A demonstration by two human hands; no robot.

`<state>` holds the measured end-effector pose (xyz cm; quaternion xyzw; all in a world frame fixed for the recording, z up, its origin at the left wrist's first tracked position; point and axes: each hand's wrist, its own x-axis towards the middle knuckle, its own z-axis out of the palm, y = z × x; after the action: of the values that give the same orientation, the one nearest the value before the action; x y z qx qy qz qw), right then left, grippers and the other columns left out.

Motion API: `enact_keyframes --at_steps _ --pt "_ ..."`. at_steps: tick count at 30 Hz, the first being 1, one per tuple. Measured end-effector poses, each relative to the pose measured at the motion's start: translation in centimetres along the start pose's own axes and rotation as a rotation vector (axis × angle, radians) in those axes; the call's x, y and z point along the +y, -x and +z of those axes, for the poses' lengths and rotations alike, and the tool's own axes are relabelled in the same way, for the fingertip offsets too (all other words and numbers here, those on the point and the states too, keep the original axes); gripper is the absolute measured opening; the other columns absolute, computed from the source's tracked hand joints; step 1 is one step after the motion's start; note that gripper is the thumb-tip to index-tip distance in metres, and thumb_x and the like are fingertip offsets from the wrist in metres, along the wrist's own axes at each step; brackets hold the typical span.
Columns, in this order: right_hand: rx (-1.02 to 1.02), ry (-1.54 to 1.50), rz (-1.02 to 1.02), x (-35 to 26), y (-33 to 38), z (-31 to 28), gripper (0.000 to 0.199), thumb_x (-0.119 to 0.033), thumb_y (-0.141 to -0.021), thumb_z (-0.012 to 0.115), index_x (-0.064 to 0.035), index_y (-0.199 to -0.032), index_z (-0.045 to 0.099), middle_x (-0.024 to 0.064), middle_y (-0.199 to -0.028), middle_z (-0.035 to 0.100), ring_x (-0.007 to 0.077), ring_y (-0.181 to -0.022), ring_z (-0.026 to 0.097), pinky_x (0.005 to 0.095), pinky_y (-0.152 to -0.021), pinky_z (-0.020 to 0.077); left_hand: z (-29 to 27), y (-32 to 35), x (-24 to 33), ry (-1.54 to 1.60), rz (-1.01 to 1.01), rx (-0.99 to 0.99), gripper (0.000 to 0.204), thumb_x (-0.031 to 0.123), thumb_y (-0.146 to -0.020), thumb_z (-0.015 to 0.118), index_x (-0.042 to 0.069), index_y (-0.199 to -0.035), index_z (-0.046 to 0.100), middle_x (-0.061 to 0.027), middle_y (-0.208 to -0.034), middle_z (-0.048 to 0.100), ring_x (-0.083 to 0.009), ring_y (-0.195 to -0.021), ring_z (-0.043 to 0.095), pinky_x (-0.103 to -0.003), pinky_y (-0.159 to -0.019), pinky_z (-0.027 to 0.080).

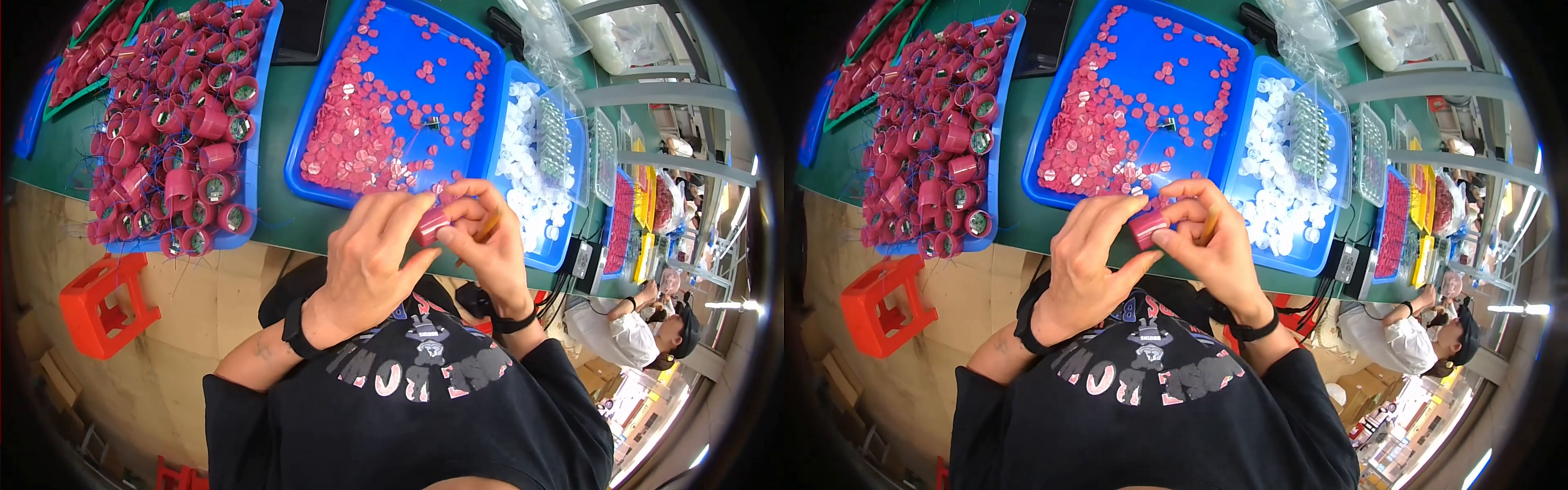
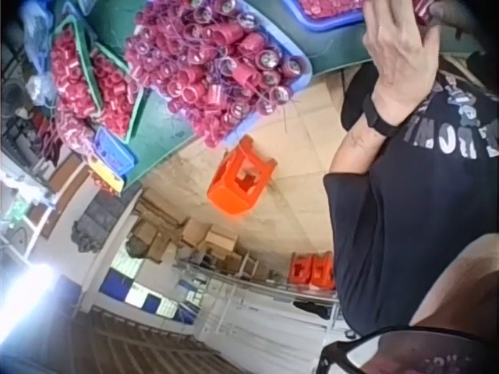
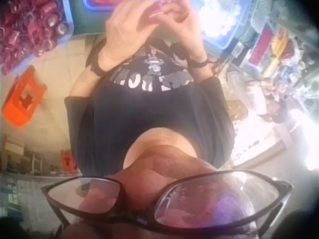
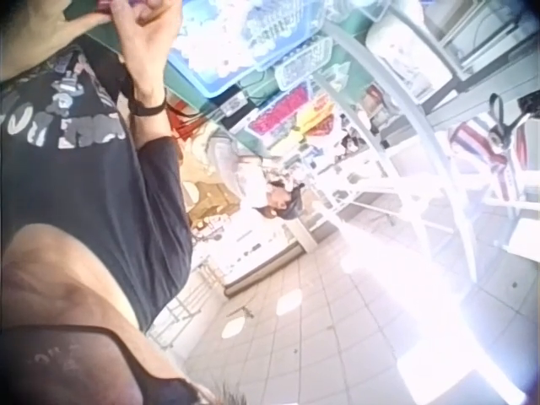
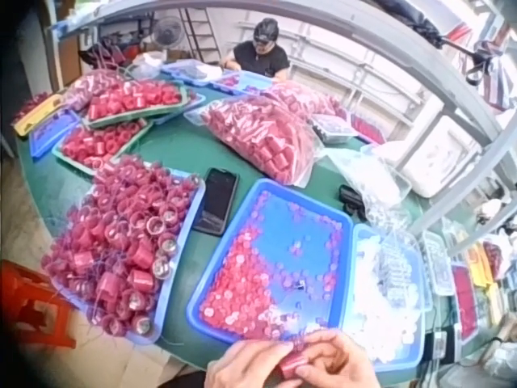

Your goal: Assembling small plastic components and caps at a manufacturing workbench.

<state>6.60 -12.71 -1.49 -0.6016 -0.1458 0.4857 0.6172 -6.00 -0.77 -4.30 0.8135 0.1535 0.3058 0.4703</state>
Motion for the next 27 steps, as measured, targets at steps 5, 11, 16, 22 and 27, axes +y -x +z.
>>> enact_keyframes --at_steps 5,11,16,22,27 --pt "-0.005 1.097 -0.529 1.7 0.6 2.4 0.044 0.001 -0.075 0.069 -0.0065 -0.115 0.051 0.0084 -0.081 0.063 0.0269 -0.071 0.065 0.035 -0.056 0.0511 0.0 2.1 -1.2 -0.187 -0.022 -0.131 0.042 0.001 -0.059 0.074 0.001 -0.099 0.061 -0.0109 -0.09 0.058 -0.0293 -0.08 0.058 -0.039 -0.063 0.049" --pt "-0.013 1.035 -0.497 2.0 0.9 2.6 0.032 -0.005 -0.08 0.065 -0.0033 -0.111 0.057 0.0128 -0.083 0.062 0.0263 -0.069 0.064 0.0343 -0.059 0.051 0.8 3.9 -4.1 -0.253 -0.013 -0.078 0.038 0.002 -0.061 0.075 0.001 -0.097 0.062 -0.0103 -0.092 0.061 -0.0295 -0.082 0.059 -0.038 -0.067 0.05" --pt "0.132 0.174 -0.57 2.4 0.5 1.9 0.035 -0.031 -0.101 0.038 -0.0002 -0.096 0.053 0.0053 -0.068 0.054 0.0076 -0.053 0.042 0.0224 -0.048 0.0346 1.1 4.1 -4.2 -0.247 -0.007 -0.023 0.036 0.001 -0.063 0.075 0.003 -0.097 0.063 -0.01 -0.092 0.062 -0.0294 -0.086 0.058 -0.039 -0.071 0.049" --pt "0.049 -0.138 -0.643 4.3 -1.5 3.9 0.034 -0.03 -0.102 0.035 -0.0022 -0.087 0.047 -0.0009 -0.057 0.039 0.004 -0.048 0.031 0.0212 -0.046 0.026 1.1 3.9 -4.3 -0.226 0.003 -0.016 0.036 0.001 -0.061 0.076 0.003 -0.094 0.062 -0.0094 -0.089 0.061 -0.0298 -0.084 0.057 -0.039 -0.07 0.048" --pt "0.052 -0.081 -0.577 5.8 -3.0 4.2 0.032 -0.026 -0.103 0.036 -0.0023 -0.085 0.047 -0.0019 -0.058 0.038 0.004 -0.049 0.029 0.0216 -0.045 0.0236 1.1 3.9 -4.4 -0.214 -0.021 -0.022 0.036 0.0 -0.06 0.075 0.003 -0.093 0.062 -0.0091 -0.088 0.061 -0.0297 -0.083 0.057 -0.038 -0.07 0.048"
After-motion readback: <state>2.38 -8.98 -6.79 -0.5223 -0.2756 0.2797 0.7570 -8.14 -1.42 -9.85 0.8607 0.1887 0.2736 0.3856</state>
